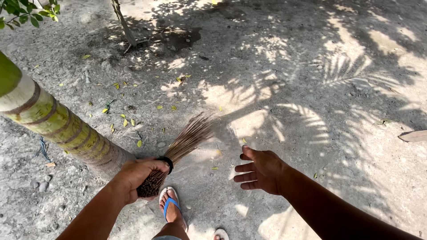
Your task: The person sweeps the dirt ground using a handheld stick broom, walks across the yard, and sweeps debris off a bamboo bench.
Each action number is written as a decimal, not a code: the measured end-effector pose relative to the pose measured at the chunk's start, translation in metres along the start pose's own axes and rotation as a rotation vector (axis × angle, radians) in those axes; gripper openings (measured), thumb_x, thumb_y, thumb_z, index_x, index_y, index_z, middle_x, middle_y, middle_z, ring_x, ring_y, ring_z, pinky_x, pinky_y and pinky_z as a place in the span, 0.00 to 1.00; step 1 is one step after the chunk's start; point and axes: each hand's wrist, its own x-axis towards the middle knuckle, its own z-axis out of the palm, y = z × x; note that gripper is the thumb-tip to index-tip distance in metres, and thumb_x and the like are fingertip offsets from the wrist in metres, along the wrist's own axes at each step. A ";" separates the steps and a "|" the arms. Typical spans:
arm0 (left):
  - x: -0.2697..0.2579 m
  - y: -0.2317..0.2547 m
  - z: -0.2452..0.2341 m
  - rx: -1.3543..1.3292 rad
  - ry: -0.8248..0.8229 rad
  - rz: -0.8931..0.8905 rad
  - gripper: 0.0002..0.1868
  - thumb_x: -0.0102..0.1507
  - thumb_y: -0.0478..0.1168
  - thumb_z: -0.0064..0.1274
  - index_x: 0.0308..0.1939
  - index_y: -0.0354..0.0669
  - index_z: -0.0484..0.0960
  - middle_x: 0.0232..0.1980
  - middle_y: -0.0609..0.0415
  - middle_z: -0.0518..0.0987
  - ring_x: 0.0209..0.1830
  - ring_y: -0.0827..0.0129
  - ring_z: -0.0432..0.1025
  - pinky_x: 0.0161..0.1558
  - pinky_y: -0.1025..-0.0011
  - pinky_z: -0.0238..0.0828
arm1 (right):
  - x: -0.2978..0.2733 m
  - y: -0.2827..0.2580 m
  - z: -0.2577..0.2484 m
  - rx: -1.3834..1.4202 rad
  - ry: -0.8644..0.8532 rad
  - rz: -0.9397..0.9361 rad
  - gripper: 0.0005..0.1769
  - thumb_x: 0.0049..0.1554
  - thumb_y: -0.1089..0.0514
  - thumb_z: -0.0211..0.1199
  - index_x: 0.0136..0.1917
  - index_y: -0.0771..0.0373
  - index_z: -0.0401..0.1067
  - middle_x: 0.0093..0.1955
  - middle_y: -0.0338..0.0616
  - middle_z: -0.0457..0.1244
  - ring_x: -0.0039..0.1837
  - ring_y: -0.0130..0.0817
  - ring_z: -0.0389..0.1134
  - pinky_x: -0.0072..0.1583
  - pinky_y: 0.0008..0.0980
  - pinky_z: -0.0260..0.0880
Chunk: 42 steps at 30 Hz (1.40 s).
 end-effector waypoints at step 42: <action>0.194 0.116 -0.090 -0.469 0.385 -0.109 0.19 0.58 0.43 0.67 0.40 0.27 0.81 0.33 0.37 0.77 0.23 0.50 0.71 0.16 0.56 0.69 | 0.213 -0.343 0.075 -0.318 -0.297 -0.075 0.41 0.62 0.37 0.50 0.77 0.66 0.54 0.73 0.66 0.60 0.67 0.64 0.70 0.65 0.63 0.71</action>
